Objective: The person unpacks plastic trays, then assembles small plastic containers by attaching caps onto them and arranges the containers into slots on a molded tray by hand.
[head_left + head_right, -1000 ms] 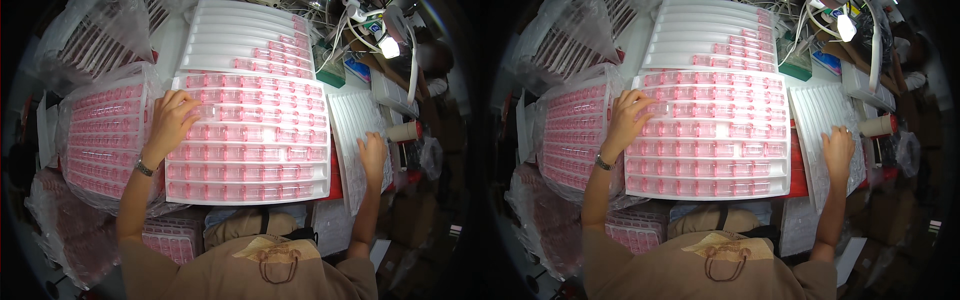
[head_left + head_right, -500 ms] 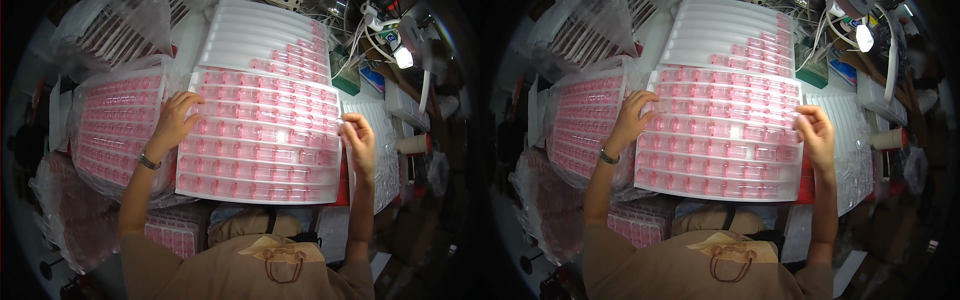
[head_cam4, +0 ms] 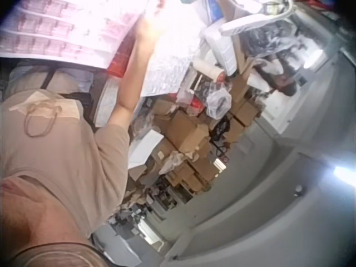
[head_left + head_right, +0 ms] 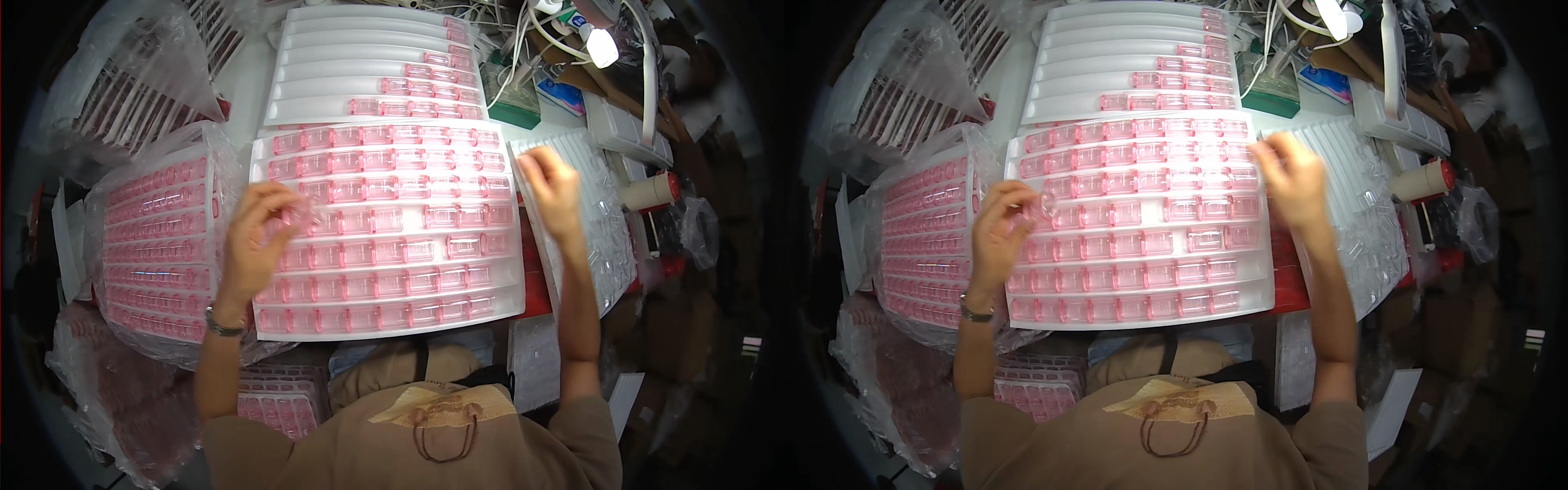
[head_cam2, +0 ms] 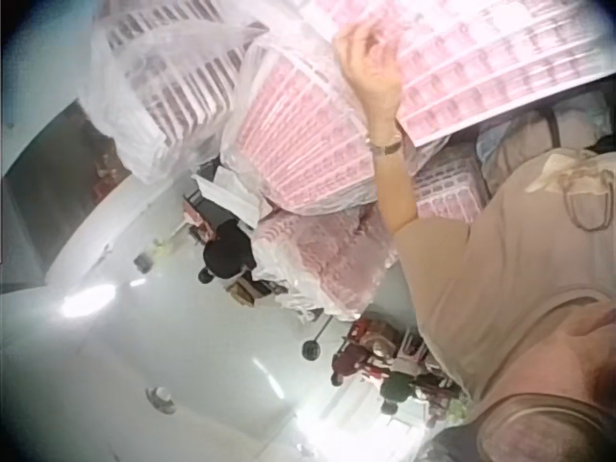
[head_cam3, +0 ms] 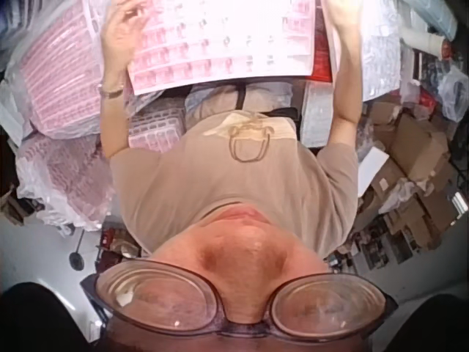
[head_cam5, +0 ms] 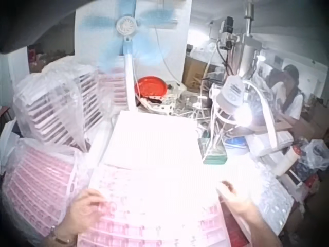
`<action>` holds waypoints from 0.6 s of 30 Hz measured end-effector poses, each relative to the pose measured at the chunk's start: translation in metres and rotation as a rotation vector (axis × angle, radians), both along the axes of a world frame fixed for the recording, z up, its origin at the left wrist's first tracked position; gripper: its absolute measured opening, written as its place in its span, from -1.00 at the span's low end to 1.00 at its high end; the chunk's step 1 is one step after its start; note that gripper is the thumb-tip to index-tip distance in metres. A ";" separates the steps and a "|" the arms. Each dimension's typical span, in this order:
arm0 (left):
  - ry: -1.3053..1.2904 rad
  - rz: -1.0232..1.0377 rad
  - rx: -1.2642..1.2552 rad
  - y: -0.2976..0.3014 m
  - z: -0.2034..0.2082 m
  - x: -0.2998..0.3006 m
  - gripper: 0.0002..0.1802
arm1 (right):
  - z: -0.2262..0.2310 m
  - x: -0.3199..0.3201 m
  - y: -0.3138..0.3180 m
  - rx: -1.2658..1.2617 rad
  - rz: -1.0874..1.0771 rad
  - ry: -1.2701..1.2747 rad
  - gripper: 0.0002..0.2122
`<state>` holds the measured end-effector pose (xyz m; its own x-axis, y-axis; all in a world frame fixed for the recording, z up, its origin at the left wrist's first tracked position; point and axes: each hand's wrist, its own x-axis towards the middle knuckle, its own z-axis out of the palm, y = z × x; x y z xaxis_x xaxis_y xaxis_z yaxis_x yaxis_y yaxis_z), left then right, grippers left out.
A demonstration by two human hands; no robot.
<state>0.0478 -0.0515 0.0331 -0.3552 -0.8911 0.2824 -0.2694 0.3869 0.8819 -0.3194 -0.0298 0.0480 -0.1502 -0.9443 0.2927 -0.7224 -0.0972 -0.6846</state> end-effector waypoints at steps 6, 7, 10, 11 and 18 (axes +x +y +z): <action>-0.407 0.007 -0.179 -0.036 -0.025 0.020 -0.70 | -0.060 -0.225 0.051 0.610 -0.470 0.969 -0.85; -0.430 0.030 -0.170 -0.036 -0.023 0.022 -0.70 | -0.063 -0.214 0.049 0.605 -0.438 0.957 -0.85; -0.485 0.015 -0.230 -0.032 -0.020 0.023 -0.70 | -0.052 -0.188 0.047 0.473 -0.431 0.845 -0.88; -0.599 0.057 -0.384 -0.031 -0.011 0.019 -0.71 | -0.052 -0.191 0.050 0.473 -0.432 0.845 -0.88; -0.384 -0.202 -0.291 -0.006 -0.020 -0.073 -0.74 | -0.052 -0.205 0.048 0.431 -0.373 0.885 -0.85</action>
<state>-0.0251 -0.0570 0.0129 -0.6390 -0.6978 0.3236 -0.4469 0.6793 0.5821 -0.5245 0.0183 -0.0035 -0.3492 -0.9327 0.0901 -0.9157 0.3601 0.1784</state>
